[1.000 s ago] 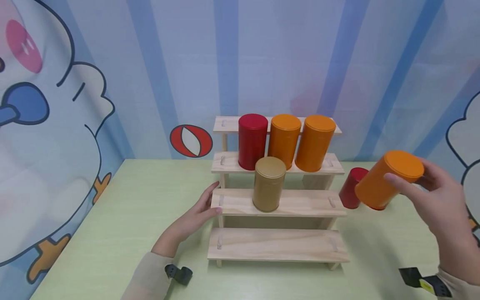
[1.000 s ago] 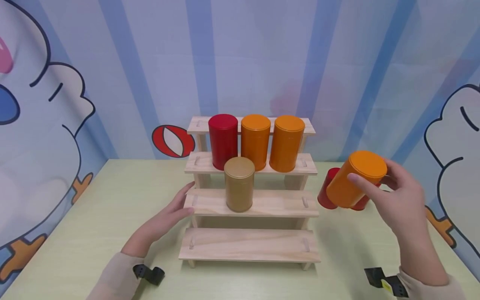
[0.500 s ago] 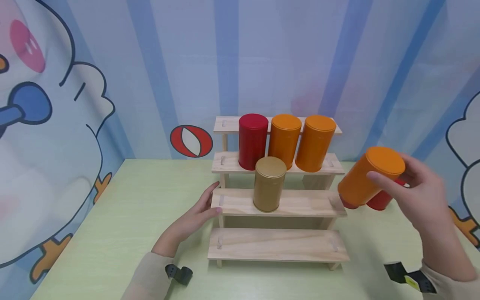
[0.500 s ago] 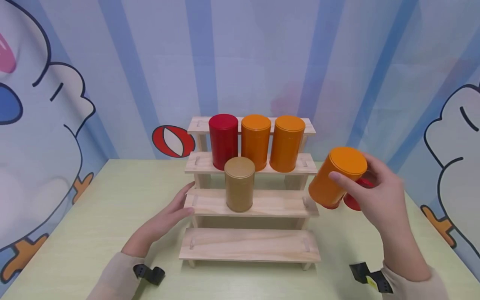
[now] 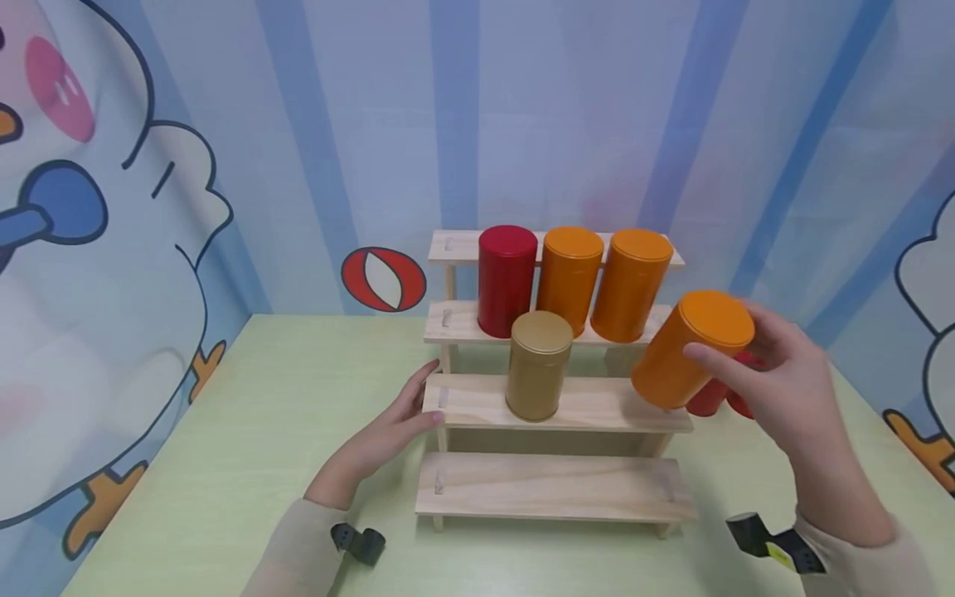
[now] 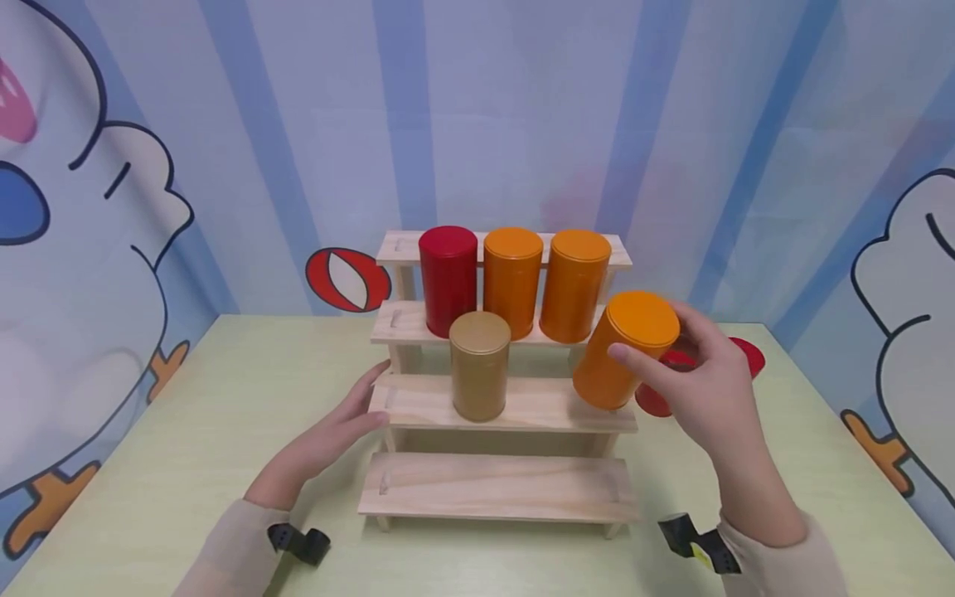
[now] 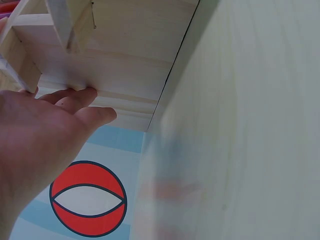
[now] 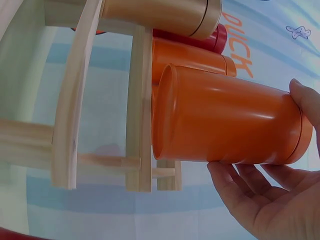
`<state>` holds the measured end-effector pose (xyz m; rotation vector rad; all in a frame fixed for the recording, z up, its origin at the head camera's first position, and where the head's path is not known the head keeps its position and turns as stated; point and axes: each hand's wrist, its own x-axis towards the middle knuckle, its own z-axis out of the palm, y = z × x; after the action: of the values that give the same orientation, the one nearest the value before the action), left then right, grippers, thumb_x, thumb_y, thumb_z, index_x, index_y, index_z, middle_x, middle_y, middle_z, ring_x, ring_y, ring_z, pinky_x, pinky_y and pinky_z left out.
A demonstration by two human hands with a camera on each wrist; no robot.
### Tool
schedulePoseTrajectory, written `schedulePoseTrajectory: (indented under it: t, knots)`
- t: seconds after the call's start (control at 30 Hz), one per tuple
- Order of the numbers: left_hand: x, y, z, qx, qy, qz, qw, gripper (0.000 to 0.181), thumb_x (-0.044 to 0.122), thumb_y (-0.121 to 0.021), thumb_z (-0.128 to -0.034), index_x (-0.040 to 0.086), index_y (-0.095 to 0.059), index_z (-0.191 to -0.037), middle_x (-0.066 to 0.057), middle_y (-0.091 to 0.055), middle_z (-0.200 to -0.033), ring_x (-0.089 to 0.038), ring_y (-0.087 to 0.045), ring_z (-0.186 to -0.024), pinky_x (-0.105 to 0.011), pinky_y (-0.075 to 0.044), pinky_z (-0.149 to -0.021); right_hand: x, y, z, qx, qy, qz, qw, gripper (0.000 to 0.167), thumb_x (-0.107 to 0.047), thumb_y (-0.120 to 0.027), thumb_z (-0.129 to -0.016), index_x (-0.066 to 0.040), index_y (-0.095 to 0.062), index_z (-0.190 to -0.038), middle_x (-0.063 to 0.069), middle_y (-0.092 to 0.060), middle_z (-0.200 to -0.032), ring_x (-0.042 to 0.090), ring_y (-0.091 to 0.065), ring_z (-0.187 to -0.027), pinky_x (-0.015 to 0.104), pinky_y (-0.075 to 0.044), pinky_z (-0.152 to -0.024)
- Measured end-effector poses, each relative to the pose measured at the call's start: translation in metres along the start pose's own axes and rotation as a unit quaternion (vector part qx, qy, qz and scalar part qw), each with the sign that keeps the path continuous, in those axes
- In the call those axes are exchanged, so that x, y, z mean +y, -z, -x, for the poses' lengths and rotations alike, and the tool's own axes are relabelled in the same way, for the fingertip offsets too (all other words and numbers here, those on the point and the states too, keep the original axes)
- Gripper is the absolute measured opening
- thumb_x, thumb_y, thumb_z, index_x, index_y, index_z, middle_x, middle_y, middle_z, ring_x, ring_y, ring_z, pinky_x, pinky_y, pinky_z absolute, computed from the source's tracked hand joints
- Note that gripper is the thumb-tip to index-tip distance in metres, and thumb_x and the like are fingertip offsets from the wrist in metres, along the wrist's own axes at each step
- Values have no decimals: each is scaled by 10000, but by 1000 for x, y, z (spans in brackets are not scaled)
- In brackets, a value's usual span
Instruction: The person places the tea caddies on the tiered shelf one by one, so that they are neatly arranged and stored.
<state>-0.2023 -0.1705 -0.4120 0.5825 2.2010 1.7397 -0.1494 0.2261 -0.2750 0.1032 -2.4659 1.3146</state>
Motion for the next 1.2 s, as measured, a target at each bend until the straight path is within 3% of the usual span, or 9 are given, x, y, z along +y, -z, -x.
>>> schedulePoseTrajectory:
  t: [0.17,0.57,0.87,1.03,1.2]
  knots:
    - [0,0,0,-11,5,17,10000,752,273,-523,-990,262,-27,-1555,-45,-15,-1621,-265,-47,-1486,-519,-184,-1160,-5,-9,0,-138,44,-24,9999,629,-290,-724,-867,-128,-467,-1417,-157,-561,-1139,-38,-578,-928,107,-490,-724]
    - [1,-1,0,11,5,-11,10000,750,267,-517,-992,259,-23,-1556,-38,-4,-1623,-262,-37,-1487,-523,-188,-1157,-11,-26,0,-234,118,134,9996,639,-358,-708,-869,-151,-463,-1423,88,-558,-1299,54,-539,-1021,97,-469,-760]
    - [1,-1,0,5,10,-18,10000,755,268,-517,-991,242,-17,-1556,-45,1,-1623,-264,-30,-1488,-525,-180,-1159,-10,-37,-1,-314,272,101,9991,610,-351,-725,-858,-149,-504,-1390,25,-584,-1209,91,-559,-899,167,-480,-680]
    - [1,-1,0,4,12,-57,10000,755,273,-515,-991,246,-15,-1556,-48,7,-1624,-267,-26,-1489,-530,-179,-1157,-11,-44,-2,-448,225,89,9987,635,-381,-722,-853,-144,-494,-1396,74,-588,-1258,146,-569,-1021,155,-495,-721]
    - [1,0,0,-9,-15,-43,10000,752,273,-515,-992,246,-17,-1556,-51,-4,-1623,-268,-38,-1488,-525,-184,-1157,-14,-50,-2,-610,32,61,9981,675,-428,-716,-846,-151,-472,-1411,92,-573,-1302,261,-543,-1121,292,-481,-825]
